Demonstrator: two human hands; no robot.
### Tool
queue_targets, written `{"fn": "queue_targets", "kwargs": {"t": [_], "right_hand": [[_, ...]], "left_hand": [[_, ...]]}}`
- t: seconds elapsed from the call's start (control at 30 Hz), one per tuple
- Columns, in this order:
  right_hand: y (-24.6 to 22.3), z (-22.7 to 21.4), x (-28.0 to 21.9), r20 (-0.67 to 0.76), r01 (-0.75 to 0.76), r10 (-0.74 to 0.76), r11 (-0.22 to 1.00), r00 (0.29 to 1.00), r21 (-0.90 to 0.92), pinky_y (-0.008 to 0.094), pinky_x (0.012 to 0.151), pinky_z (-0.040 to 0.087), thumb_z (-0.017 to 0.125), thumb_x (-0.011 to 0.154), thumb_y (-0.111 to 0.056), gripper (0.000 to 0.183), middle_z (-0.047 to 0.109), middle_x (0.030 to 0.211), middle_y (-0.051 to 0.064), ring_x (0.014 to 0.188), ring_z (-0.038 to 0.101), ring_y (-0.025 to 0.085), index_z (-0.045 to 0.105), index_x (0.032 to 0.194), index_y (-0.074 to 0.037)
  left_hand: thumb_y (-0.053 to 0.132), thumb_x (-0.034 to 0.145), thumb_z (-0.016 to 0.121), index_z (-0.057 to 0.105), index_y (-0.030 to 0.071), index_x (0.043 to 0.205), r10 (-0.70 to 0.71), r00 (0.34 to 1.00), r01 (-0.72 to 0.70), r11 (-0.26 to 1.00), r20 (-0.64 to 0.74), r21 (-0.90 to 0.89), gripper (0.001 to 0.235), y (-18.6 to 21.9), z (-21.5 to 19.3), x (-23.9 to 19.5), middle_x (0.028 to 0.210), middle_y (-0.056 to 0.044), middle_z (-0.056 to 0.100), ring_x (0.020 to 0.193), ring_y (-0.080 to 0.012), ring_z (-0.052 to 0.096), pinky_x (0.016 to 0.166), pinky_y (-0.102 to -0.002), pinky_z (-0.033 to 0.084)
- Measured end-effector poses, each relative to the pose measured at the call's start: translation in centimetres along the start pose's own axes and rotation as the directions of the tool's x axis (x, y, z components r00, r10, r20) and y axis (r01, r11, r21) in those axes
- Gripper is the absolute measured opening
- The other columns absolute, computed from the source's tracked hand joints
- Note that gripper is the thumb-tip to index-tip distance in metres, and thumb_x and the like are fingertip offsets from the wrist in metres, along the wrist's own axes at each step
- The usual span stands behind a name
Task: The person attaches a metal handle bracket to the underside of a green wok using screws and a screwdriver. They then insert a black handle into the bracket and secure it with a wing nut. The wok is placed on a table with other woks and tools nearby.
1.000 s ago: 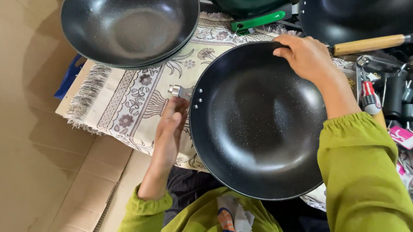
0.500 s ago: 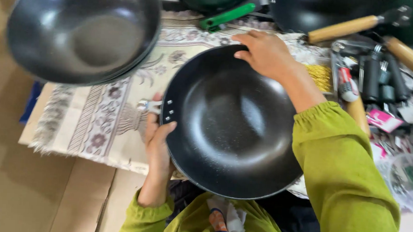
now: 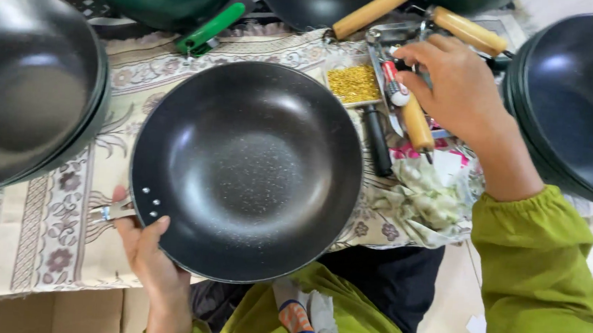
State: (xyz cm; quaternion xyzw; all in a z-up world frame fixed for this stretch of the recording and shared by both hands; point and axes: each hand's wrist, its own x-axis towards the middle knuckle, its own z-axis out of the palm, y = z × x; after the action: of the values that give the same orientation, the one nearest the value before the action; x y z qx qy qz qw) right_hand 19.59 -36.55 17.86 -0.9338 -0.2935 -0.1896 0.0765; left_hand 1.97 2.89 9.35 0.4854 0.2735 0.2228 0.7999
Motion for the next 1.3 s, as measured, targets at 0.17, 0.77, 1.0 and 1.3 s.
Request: {"fn": "queue_targets", "kwargs": {"t": [0.17,0.77,1.0,1.3], "right_hand": [[2.0,4.5,-1.8,0.081,-0.218,0.214,0.975,0.973,0.043,0.049,0.08,0.051,0.07,0.106,-0.023,0.036,0.066,0.115,0.019,0.096,0.065,0.033,0.067,0.133,0.0],[8.9,14.0,-1.8,0.08,-0.498,0.501,0.865,0.862,-0.054,0.059,0.086,0.055,0.062,0.097,-0.033,0.044,0.068,0.111,0.025,0.101,0.069,0.049,0.069,0.132,-0.008],[2.6,1.3,-1.7,0.258,-0.784,0.743,0.606,0.618,0.135,0.05,0.071,0.045,0.048,0.096,-0.032,0.054,0.072,0.107,0.018,0.08,0.063,0.033,0.065,0.145,-0.017],[-2.0,-0.7,-2.7,0.079,-0.411,0.475,0.653,0.876,0.636,0.019,0.071,0.042,0.065,0.119,-0.016,0.035,0.065,0.105,0.01,0.075,0.047,0.008,0.061,0.151,-0.003]], "left_hand": [[0.004,0.081,0.049,0.039,0.021,0.155,0.046,0.999,-0.045,0.999,0.03,-0.014,0.076,-0.8,-0.4,0.3,0.15,-0.011,0.057,0.129,-0.026,0.06,0.105,-0.039,0.054],[0.005,0.09,0.055,0.035,0.013,0.162,0.137,0.958,-0.131,0.99,0.25,-0.042,0.075,-3.2,-2.2,3.8,0.142,-0.018,0.056,0.117,-0.0276,0.067,0.087,-0.038,0.067],[0.07,0.082,0.052,0.047,0.006,0.151,0.038,0.96,-0.038,0.999,0.276,-0.006,0.095,-2.1,-0.6,3.0,0.147,-0.021,0.059,0.137,-0.0358,0.059,0.107,-0.048,0.056],[0.026,0.11,0.049,0.039,0.007,0.16,0.344,0.848,-0.282,0.937,0.404,-0.207,0.054,-4.5,-2.4,4.4,0.102,-0.002,0.069,0.073,-0.0067,0.057,0.074,-0.023,0.056]]}}
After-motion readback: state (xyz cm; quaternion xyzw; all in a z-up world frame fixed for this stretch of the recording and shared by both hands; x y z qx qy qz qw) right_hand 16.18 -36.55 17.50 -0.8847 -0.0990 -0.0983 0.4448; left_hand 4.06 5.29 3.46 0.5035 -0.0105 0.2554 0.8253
